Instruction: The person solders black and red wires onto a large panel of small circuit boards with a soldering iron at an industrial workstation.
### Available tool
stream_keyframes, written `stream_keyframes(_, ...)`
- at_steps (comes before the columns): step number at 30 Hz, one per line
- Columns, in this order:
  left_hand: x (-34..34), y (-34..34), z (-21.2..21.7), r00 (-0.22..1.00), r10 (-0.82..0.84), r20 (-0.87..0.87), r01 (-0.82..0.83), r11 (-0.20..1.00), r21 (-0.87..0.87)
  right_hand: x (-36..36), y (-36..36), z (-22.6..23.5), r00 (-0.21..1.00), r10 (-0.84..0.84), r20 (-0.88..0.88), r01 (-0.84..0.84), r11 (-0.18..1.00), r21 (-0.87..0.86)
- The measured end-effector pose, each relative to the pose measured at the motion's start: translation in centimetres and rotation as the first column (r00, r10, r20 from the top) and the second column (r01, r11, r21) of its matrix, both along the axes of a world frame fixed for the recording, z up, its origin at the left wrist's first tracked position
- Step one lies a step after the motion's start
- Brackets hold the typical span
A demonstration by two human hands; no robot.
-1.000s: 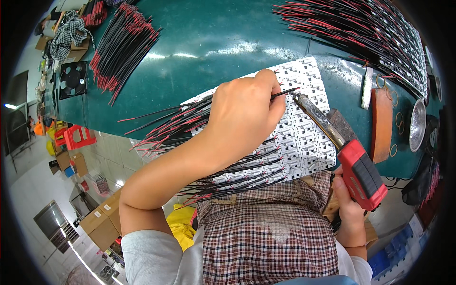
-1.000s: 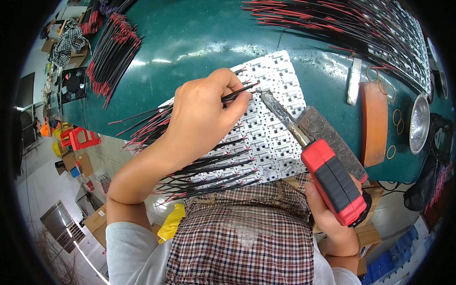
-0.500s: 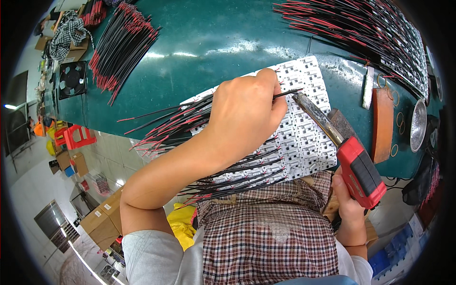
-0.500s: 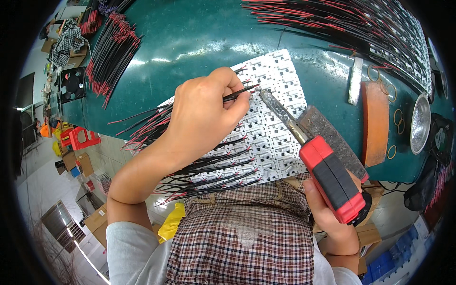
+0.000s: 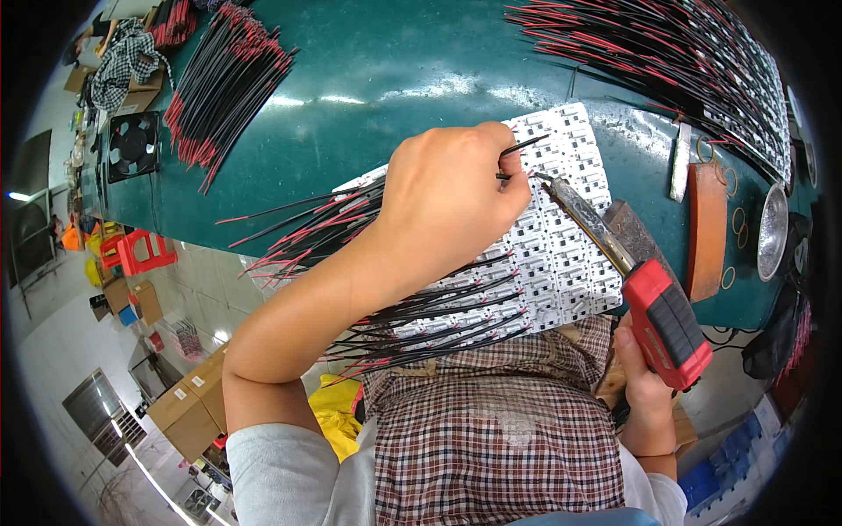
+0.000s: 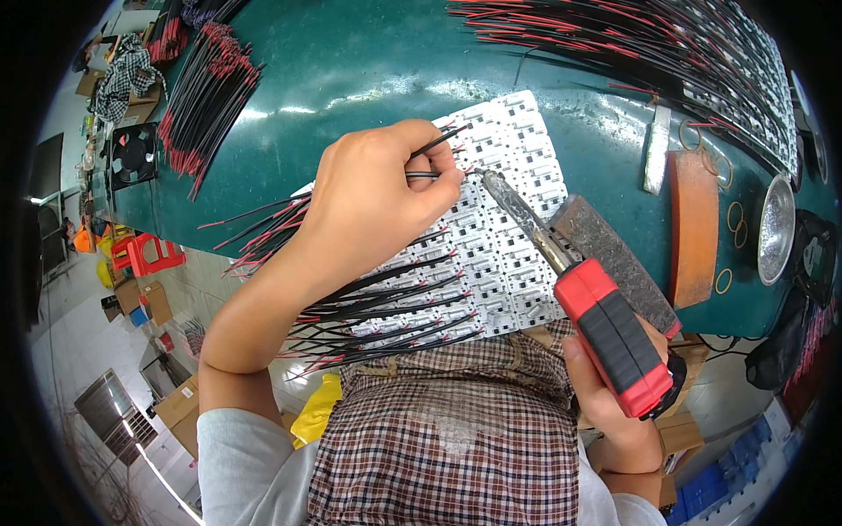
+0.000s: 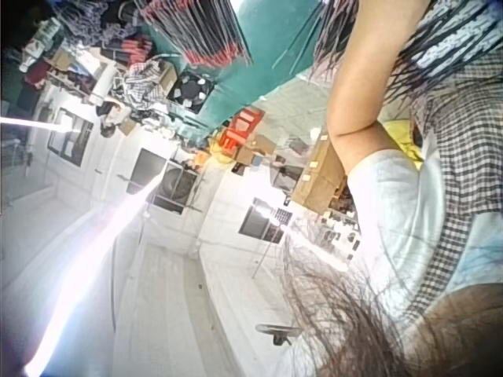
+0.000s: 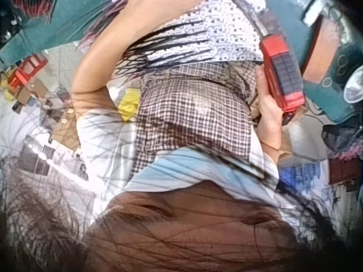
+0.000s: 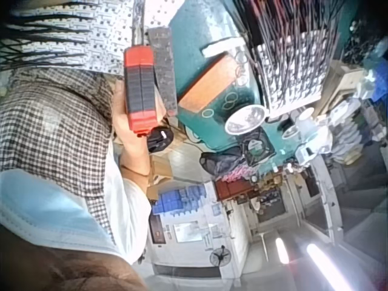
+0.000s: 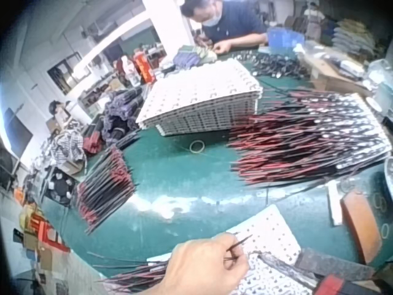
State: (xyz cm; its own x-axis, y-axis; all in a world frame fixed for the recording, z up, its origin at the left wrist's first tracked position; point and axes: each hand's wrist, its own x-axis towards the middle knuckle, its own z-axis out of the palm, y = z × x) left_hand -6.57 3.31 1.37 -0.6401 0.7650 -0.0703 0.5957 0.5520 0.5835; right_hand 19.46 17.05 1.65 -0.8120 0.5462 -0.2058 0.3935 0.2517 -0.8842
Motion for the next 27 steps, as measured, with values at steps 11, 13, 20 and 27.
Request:
stream_keyframes(11,-0.3,0.4,-1.0,1.0,-0.002,0.002,0.002,1.0,-0.007,1.5,0.5,-1.0,0.998,-0.027,0.057,0.023,0.998,0.063)
stream_keyframes(13,-0.3,0.2,-1.1,1.0,-0.001,-0.015,0.001,1.0,0.008,1.4,0.8,-0.9,1.0,0.004,0.024,-0.004,1.0,0.01)
stream_keyframes(20,0.2,0.1,0.5,1.0,-0.002,0.029,0.002,1.0,-0.002,0.9,-0.5,-0.2,0.992,-0.097,-0.078,0.093,0.994,-0.052)
stream_keyframes(27,-0.1,-0.4,0.7,0.996,-0.028,-0.08,0.033,0.997,0.068,1.3,-0.3,0.1,0.995,-0.068,-0.069,0.067,0.997,-0.03)
